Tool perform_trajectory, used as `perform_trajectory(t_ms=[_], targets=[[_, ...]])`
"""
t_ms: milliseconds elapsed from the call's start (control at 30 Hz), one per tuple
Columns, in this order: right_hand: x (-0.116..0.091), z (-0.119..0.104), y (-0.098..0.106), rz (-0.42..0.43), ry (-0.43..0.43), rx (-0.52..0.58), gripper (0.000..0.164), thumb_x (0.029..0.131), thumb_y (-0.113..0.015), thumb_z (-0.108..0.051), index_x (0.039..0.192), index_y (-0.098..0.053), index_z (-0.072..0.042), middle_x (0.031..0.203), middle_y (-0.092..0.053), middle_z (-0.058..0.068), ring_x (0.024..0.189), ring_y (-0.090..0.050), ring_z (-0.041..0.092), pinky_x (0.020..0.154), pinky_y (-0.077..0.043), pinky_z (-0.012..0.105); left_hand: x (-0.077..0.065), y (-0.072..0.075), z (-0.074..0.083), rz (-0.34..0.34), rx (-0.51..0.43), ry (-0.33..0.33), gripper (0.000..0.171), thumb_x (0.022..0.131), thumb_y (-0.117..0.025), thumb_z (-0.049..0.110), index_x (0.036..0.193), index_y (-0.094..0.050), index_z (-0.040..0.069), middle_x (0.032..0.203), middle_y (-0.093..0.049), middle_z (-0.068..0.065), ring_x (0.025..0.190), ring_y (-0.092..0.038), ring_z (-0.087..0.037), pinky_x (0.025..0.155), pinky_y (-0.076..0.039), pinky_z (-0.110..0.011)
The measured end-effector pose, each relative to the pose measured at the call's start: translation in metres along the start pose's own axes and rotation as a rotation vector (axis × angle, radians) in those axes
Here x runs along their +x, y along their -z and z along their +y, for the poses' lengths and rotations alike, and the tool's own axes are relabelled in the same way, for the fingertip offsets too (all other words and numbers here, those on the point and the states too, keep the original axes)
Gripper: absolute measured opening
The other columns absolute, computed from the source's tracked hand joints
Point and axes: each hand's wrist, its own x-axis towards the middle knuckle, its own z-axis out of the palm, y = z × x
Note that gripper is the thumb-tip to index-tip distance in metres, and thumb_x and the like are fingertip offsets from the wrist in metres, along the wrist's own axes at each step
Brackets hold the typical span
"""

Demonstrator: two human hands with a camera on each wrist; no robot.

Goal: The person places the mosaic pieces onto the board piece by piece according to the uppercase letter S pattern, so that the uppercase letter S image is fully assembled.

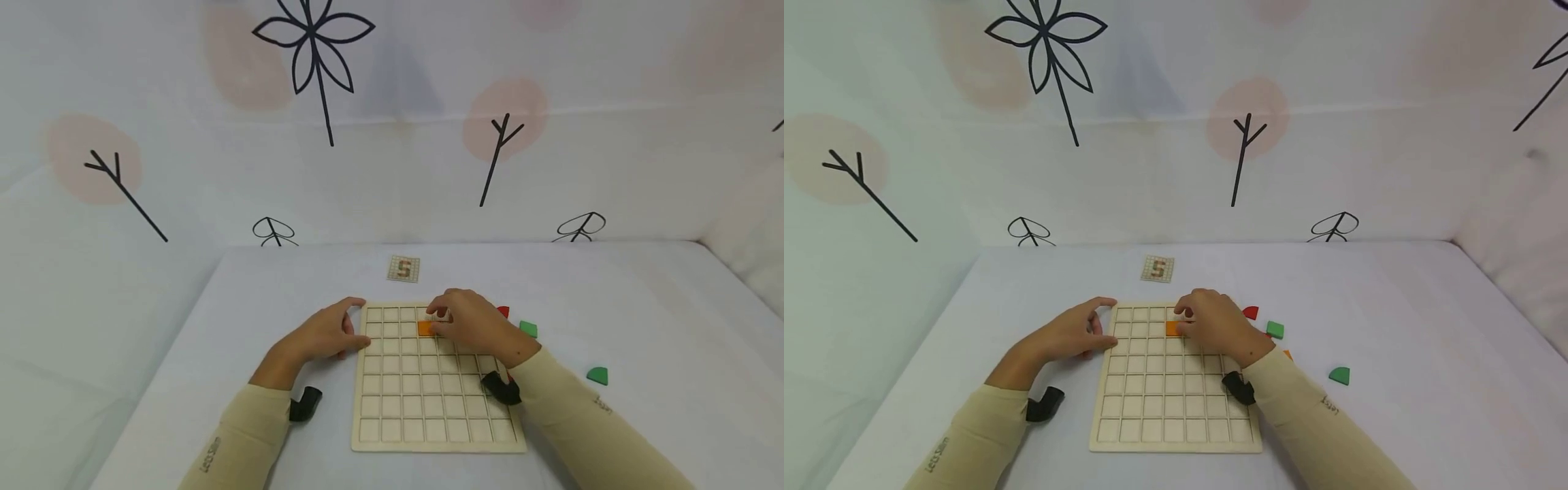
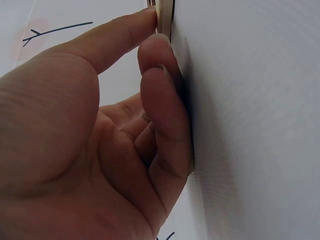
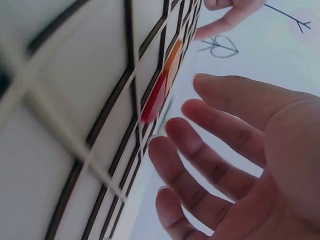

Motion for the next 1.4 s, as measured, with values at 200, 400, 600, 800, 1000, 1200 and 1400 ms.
perform_trajectory(t_ms=[200,400,600,800,1000,1200,1400], targets=[[-0.012,0.011,0.012,0.037,-0.008,-0.008,0.019,0.094,-0.069,-0.018,0.110,-0.074,-0.007,0.091,-0.068,0.000,0.078,-0.058,0.013,0.069,-0.049,0.030,0.000,-0.001,0.001,0.002,-0.001,0.000,0.074,0.086,-0.080,0.030,0.150,-0.042,0.022,0.084,-0.061,-0.004,0.061,-0.057,-0.017,0.060,-0.042,-0.029],[-0.022,0.024,0.021,0.058,-0.056,-0.020,0.019,0.095,-0.068,-0.016,0.110,-0.074,-0.007,0.092,-0.067,0.000,0.081,-0.058,0.015,0.070,-0.049,0.031,0.000,-0.001,0.000,-0.005,-0.004,-0.008,0.074,0.087,-0.079,0.030,0.150,-0.041,0.021,0.084,-0.061,-0.004,0.061,-0.057,-0.017,0.060,-0.042,-0.029],[-0.031,0.039,0.030,0.074,-0.094,0.002,0.020,0.096,-0.066,-0.016,0.111,-0.073,-0.005,0.091,-0.068,0.003,0.081,-0.058,0.017,0.066,-0.050,0.029,0.002,-0.002,-0.003,-0.008,0.011,0.000,0.075,0.087,-0.079,0.032,0.150,-0.041,0.022,0.085,-0.061,-0.003,0.061,-0.058,-0.016,0.061,-0.042,-0.029],[-0.035,0.054,0.041,0.124,-0.101,0.007,0.021,0.095,-0.066,-0.014,0.111,-0.073,-0.003,0.093,-0.069,0.007,0.083,-0.060,0.019,0.064,-0.050,0.029,0.003,-0.002,-0.003,-0.002,0.012,-0.004,0.075,0.087,-0.079,0.031,0.150,-0.041,0.022,0.085,-0.061,-0.003,0.061,-0.058,-0.017,0.062,-0.042,-0.029],[-0.037,0.064,0.048,0.129,-0.157,0.002,0.023,0.096,-0.066,-0.016,0.113,-0.072,-0.002,0.099,-0.069,0.011,0.088,-0.061,0.024,0.067,-0.053,0.032,0.002,-0.001,0.000,-0.001,0.009,-0.001,0.074,0.087,-0.079,0.031,0.150,-0.041,0.022,0.085,-0.060,-0.004,0.061,-0.058,-0.017,0.062,-0.042,-0.030],[-0.037,0.070,0.051,0.093,-0.218,-0.002,0.027,0.096,-0.065,-0.019,0.116,-0.071,-0.002,0.103,-0.067,0.014,0.094,-0.058,0.028,0.070,-0.052,0.033,0.001,-0.001,0.000,-0.004,0.005,0.000,0.075,0.087,-0.079,0.030,0.151,-0.040,0.022,0.085,-0.060,-0.004,0.061,-0.058,-0.017,0.062,-0.042,-0.030],[-0.037,0.076,0.051,0.059,-0.239,-0.013,0.029,0.095,-0.067,-0.021,0.116,-0.070,-0.001,0.105,-0.067,0.016,0.094,-0.059,0.030,0.072,-0.054,0.036,0.001,-0.001,0.000,-0.002,0.008,0.001,0.075,0.087,-0.079,0.030,0.151,-0.040,0.022,0.084,-0.060,-0.004,0.060,-0.058,-0.017,0.062,-0.042,-0.030]])
